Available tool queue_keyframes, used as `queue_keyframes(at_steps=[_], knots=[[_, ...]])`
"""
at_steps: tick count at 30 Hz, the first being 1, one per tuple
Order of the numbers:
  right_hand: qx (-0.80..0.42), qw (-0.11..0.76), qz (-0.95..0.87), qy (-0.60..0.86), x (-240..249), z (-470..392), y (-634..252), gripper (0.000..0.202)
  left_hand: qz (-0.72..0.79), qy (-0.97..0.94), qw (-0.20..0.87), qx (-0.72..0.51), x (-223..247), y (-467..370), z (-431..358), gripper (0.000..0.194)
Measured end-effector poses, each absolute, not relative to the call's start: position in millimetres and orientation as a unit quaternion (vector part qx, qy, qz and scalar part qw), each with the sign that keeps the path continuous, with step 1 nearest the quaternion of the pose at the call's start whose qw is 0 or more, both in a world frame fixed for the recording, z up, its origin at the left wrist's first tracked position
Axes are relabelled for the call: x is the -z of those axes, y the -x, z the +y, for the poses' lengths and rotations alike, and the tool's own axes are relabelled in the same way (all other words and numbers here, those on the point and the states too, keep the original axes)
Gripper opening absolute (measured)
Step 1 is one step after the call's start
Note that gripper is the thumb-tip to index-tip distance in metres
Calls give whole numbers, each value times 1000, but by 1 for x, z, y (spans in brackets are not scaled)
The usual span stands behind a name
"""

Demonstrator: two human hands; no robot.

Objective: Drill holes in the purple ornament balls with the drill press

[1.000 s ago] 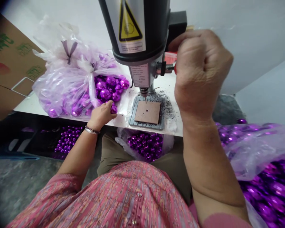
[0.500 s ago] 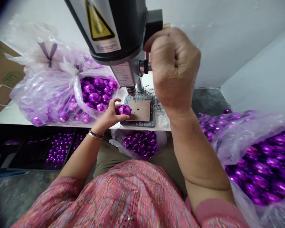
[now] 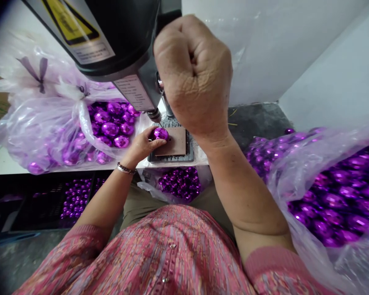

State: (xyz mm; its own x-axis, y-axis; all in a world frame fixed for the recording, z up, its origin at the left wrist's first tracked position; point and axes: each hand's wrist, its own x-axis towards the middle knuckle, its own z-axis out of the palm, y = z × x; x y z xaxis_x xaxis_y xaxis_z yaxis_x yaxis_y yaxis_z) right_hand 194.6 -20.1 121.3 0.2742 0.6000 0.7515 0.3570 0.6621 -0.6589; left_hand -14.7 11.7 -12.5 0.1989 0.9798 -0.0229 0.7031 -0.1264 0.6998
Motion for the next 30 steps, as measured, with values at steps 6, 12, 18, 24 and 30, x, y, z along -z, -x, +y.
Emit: queue_keyframes(at_steps=[6, 12, 18, 24, 30], knots=[[-85, 670, -603, 424, -122, -21, -196, 36, 596, -723, 279, -210, 9, 6, 16, 59], [-120, 673, -612, 398, -124, -25, -193, 35, 560, -765, 241, -209, 14, -3, 21, 67], [-140, 683, -600, 392, -127, -28, -189, 33, 532, -757, 316, -211, 24, -9, 23, 60], [-89, 696, -592, 396, -115, -28, -191, 30, 563, -739, 289, -233, 30, -14, 18, 60], [-63, 697, -588, 406, -88, -36, -190, 26, 587, -734, 275, -204, 24, -18, 15, 66]])
